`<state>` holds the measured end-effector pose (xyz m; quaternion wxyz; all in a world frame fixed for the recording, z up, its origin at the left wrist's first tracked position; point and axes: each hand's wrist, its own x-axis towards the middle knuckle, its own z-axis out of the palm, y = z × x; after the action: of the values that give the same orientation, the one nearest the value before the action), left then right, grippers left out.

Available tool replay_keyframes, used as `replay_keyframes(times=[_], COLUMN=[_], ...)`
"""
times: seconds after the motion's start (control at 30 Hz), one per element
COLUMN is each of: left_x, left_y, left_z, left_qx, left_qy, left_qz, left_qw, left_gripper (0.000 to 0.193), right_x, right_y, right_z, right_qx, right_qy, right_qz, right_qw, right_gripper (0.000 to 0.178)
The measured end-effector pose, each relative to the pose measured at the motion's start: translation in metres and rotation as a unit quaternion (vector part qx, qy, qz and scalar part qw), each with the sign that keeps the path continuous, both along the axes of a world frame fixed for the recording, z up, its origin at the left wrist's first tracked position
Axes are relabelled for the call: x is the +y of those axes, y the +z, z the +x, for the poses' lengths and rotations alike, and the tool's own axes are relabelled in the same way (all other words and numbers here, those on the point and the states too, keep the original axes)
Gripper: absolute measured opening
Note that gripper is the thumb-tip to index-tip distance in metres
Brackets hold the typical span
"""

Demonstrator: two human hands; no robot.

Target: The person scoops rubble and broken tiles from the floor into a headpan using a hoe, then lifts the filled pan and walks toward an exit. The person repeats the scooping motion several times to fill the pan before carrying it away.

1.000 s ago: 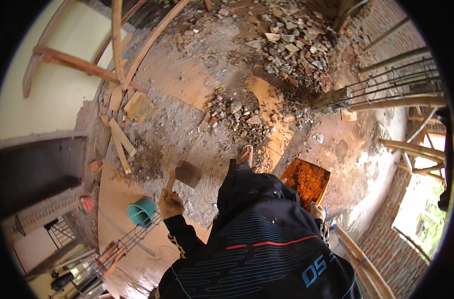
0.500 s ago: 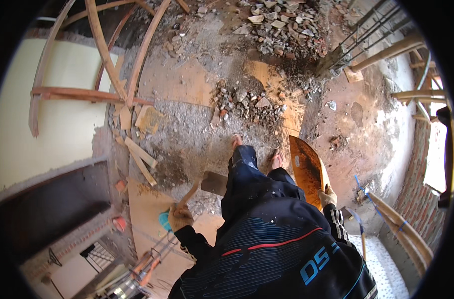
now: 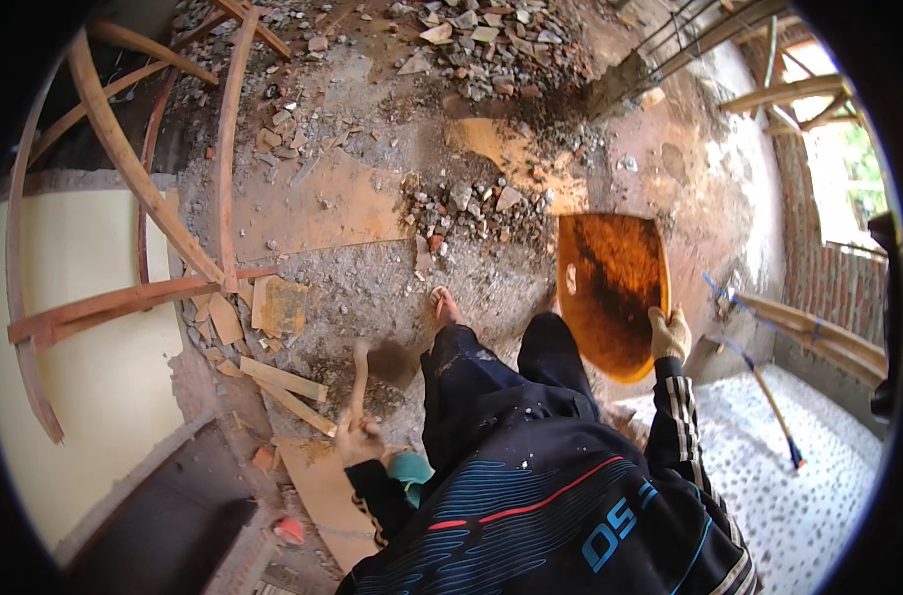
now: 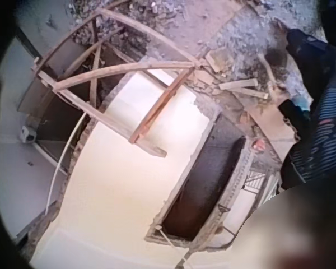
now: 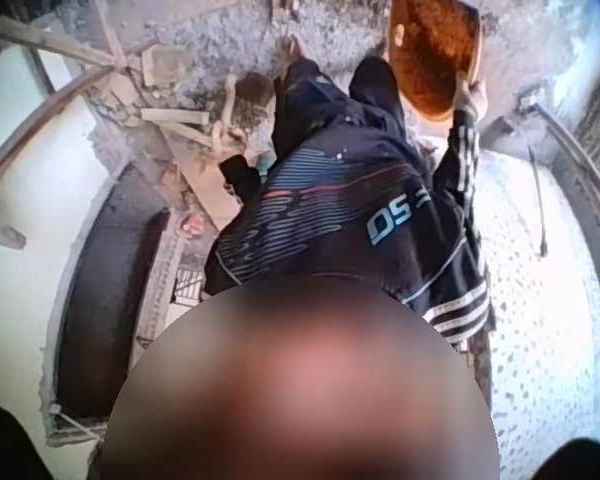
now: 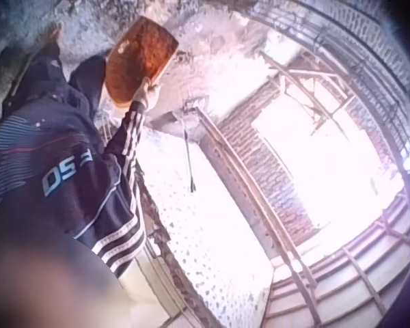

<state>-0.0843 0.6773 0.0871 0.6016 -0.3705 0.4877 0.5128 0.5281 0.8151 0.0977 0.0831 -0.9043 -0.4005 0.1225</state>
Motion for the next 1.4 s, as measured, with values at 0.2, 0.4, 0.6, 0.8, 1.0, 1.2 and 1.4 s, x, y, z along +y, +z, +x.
replay_keyframes(times=[0.2, 0.4, 0.6, 0.8, 1.0, 1.2, 1.4], left_x=[0.049, 0.089, 0.109, 0.092, 0.094, 0.147, 0.07], left_y=[-0.029, -0.057, -0.073, -0.053, -0.044, -0.024, -0.074], left_z=[-0.025, -0.03, -0.05, -0.079, -0.119, -0.153, -0.158], left_qx=[0.129, 0.174, 0.223, 0.29, 0.528, 0.618, 0.595], left_qy=[-0.126, -0.166, -0.208, -0.155, -0.12, -0.429, 0.094], left_qz=[-0.075, -0.104, -0.091, -0.097, -0.074, -0.19, -0.15], left_qw=[0.981, 0.965, 0.948, 0.939, 0.838, 0.63, 0.784], left_gripper=[0.029, 0.024, 0.022, 0.058, 0.064, 0.07, 0.073], right_x=[0.008, 0.036, 0.035, -0.036, -0.146, -0.155, -0.111], right_y=[0.033, 0.038, -0.092, -0.324, -0.453, -0.479, -0.403], right_z=[-0.043, -0.053, -0.032, -0.065, -0.155, -0.182, -0.209], right_qx=[0.007, 0.242, 0.428, 0.559, 0.549, 0.495, 0.268], right_qy=[0.003, -0.026, -0.173, -0.248, -0.281, -0.375, -0.19], right_qz=[0.029, 0.166, 0.091, -0.03, -0.02, -0.105, -0.243], right_qw=[1.0, 0.956, 0.882, 0.791, 0.787, 0.777, 0.913], right_gripper=[0.054, 0.037, 0.022, 0.027, 0.02, 0.031, 0.092])
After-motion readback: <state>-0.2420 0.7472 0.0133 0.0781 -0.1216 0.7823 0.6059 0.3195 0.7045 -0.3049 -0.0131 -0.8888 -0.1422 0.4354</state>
